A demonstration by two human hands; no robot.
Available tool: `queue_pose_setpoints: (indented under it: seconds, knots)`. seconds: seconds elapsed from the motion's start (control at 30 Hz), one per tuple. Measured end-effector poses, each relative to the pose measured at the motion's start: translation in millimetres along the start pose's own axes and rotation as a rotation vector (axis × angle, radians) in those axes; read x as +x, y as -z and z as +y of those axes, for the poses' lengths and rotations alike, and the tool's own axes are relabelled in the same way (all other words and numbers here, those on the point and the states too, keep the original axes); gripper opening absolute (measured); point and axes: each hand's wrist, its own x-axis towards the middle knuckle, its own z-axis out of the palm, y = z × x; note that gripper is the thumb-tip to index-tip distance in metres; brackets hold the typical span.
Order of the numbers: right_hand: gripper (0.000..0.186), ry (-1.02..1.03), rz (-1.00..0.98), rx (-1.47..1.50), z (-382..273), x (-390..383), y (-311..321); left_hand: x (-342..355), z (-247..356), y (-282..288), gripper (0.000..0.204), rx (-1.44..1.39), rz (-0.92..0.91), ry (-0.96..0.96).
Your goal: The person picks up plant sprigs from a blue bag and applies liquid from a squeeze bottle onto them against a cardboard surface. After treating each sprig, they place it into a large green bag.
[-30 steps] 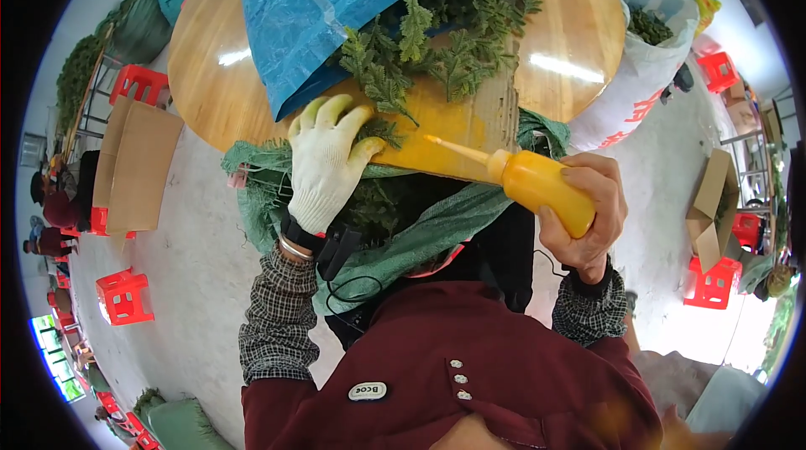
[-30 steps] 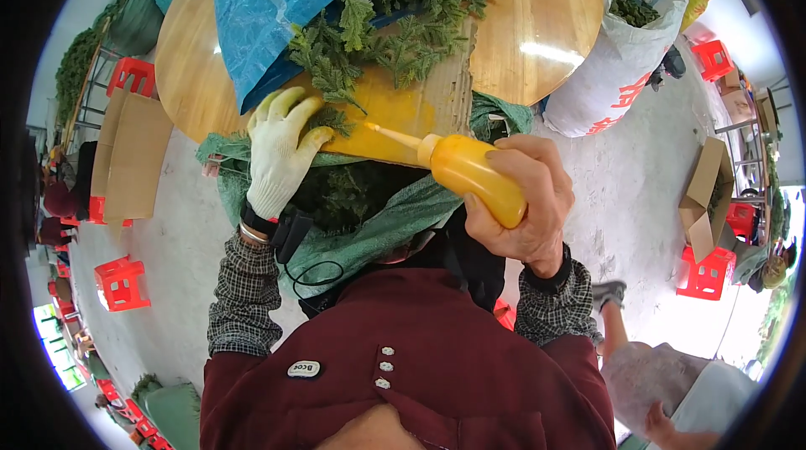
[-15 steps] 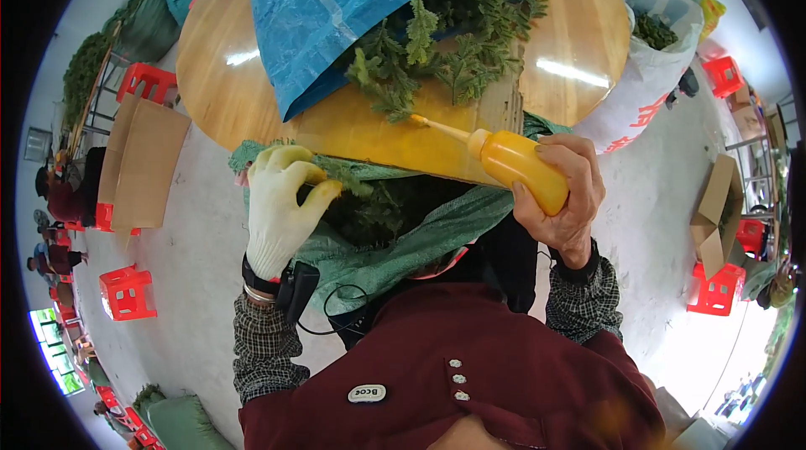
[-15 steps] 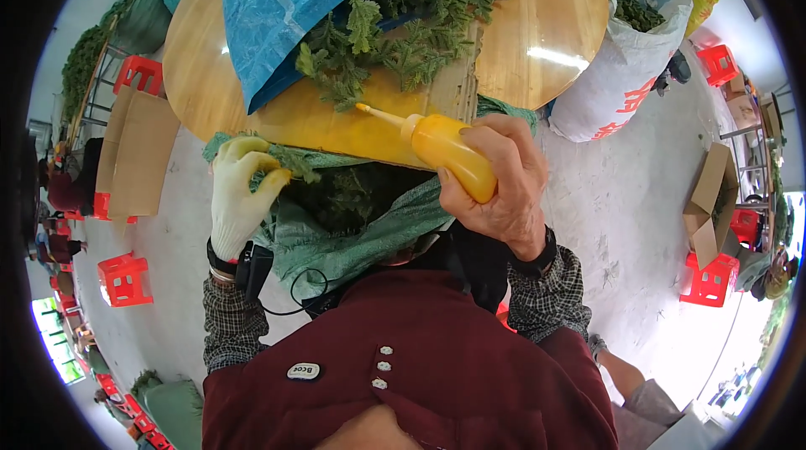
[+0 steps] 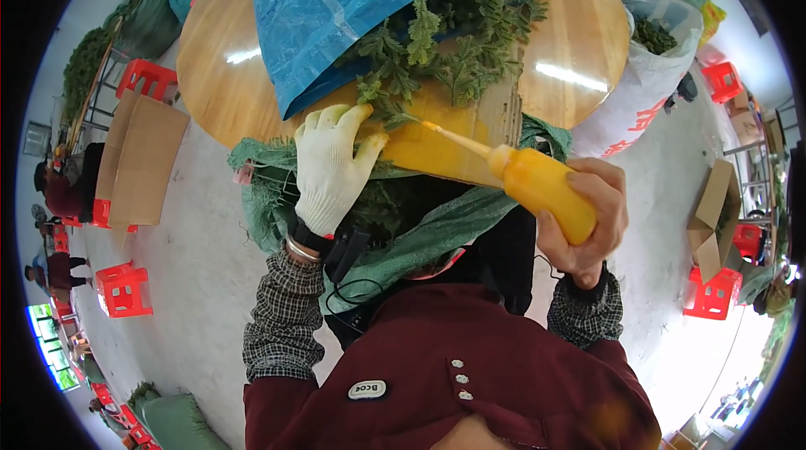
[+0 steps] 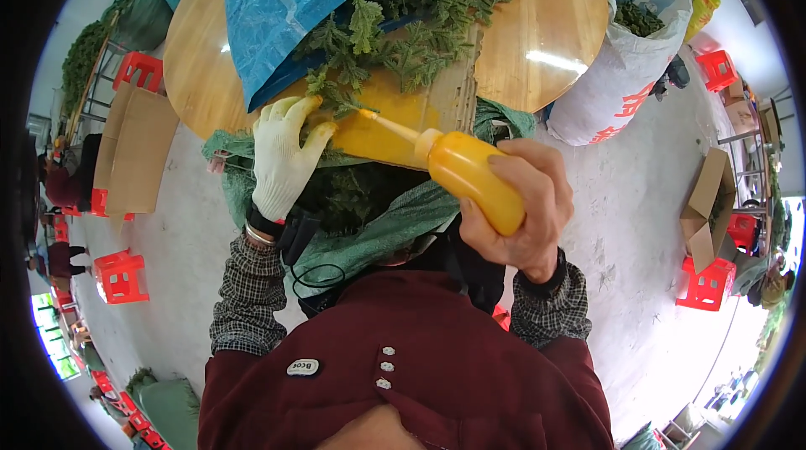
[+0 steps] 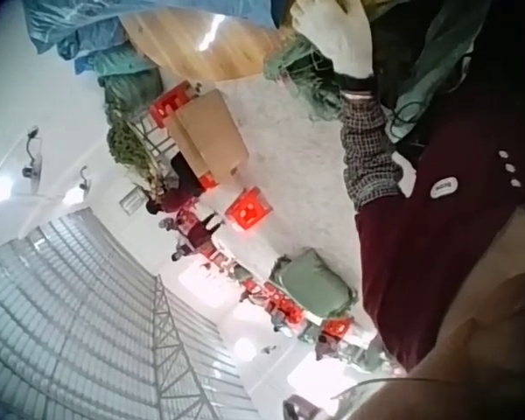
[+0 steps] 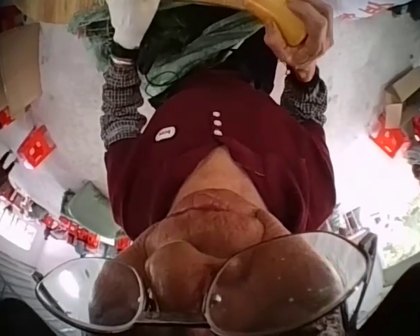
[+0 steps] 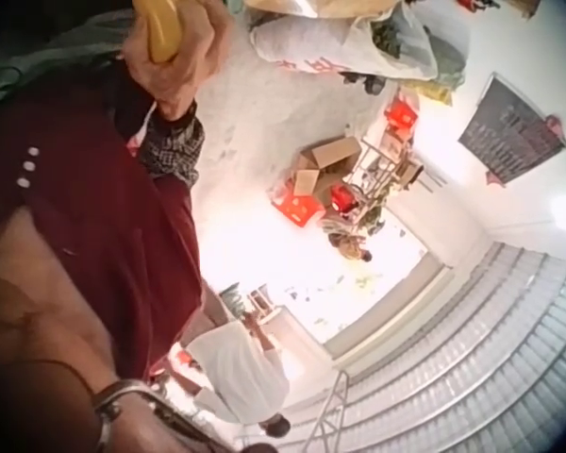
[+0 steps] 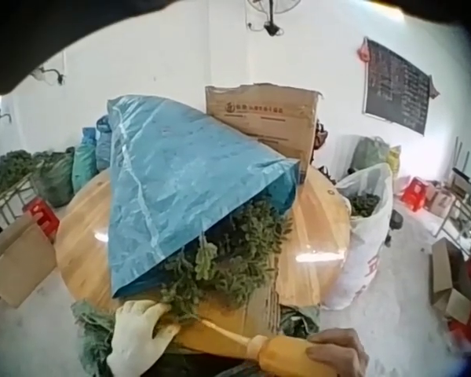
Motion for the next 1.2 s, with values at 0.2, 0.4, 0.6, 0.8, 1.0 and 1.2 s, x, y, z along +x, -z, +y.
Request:
queue_pose_setpoints:
  seconds: [0.2, 0.4, 0.6, 0.8, 1.0, 1.2]
  knots:
    - [0.045, -0.037, -0.053, 0.019, 11.4, -2.7, -13.8, 2.2, -3.6, 1.6, 0.045, -0.008, -0.031, -0.001]
    - [0.045, -0.054, -0.079, 0.051, 8.1, -9.9, -14.2, 3.6, -6.6, 4.5, 0.053, -0.025, -0.096, 0.071]
    - [0.045, -0.069, -0.085, 0.076, 7.9, -6.4, -15.5, 5.4, 0.5, 7.1, 0.047, -0.133, -0.033, 0.057]
    - [0.042, -0.121, -0.052, 0.12, 9.0, -7.2, -5.3, 18.2, 0.2, 9.9, 0.034, -0.306, -0.122, 0.241]
    - [0.042, -0.135, -0.03, 0.14, 10.6, -5.1, -0.8, 36.6, -6.7, 19.9, 0.033, -0.293, -0.304, 0.329]
    - [0.042, -0.123, -0.022, 0.118, 19.9, -3.1, -18.4, 32.3, -11.5, -1.4, 0.037, -0.235, -0.13, 0.278]
